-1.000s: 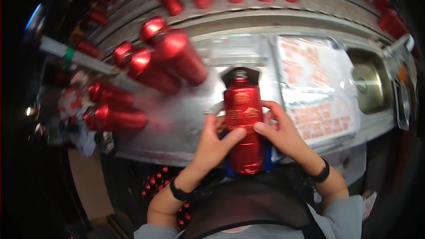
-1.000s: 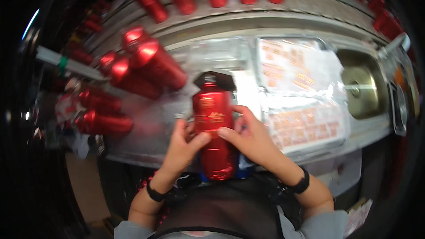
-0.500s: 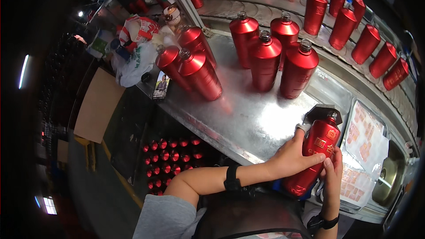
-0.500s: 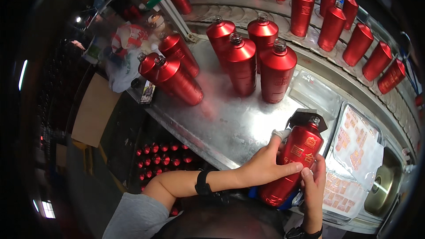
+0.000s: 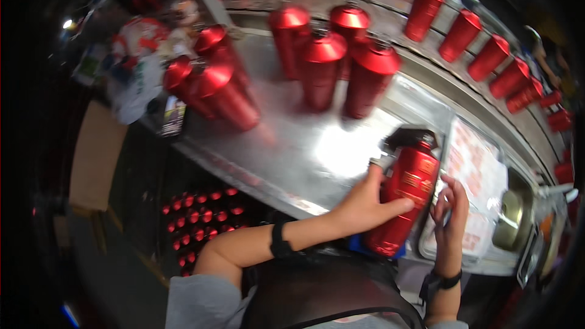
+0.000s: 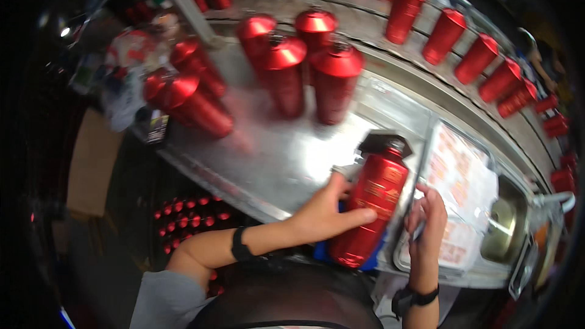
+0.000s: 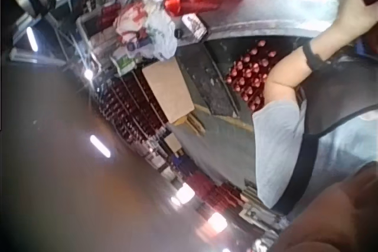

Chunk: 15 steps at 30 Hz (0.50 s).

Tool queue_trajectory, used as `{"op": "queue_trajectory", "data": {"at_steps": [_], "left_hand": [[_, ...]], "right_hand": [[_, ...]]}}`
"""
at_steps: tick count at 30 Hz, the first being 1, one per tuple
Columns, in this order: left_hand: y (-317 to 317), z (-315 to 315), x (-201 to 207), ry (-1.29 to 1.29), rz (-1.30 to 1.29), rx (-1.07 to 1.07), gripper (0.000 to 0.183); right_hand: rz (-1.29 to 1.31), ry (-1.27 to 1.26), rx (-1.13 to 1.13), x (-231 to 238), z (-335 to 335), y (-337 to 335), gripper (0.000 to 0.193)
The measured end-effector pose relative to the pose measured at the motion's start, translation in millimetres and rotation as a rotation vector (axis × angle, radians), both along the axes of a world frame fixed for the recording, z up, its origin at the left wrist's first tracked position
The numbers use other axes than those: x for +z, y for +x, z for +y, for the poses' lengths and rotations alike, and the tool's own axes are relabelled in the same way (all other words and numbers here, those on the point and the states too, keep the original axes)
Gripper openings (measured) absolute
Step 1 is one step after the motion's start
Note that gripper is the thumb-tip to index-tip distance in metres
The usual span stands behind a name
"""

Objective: Applying labels and protective seals to red metal bottles on an industrial assembly line.

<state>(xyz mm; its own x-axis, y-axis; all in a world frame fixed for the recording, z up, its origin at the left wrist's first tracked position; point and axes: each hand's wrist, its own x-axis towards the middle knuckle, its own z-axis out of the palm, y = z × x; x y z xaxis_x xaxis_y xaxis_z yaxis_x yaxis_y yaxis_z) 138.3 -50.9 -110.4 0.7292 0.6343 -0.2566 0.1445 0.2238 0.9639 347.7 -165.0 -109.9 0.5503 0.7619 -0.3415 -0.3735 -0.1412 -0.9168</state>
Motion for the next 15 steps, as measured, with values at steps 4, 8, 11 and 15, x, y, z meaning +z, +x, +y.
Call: {"op": "queue_trajectory", "data": {"at_steps": [4, 8, 11, 15], "left_hand": [[-1, 2, -4, 0.032, -0.102, 0.058, 0.079], [-1, 3, 0, -0.038, -0.114, 0.008, 0.078], [-4, 2, -6, -0.020, -0.088, -0.010, 0.077], [-2, 3, -2, -0.011, -0.105, -0.040, 0.076]], "right_hand": [[0.344, 0.017, -0.196, 4, 13, 22, 0.036], [-0.168, 0.142, 0.015, 42, 22, -7, 0.046], [-0.737, 0.065, 0.238, 72, 16, -37, 0.041], [-1.175, 0.242, 0.354, 74, 43, -38, 0.026]]}}
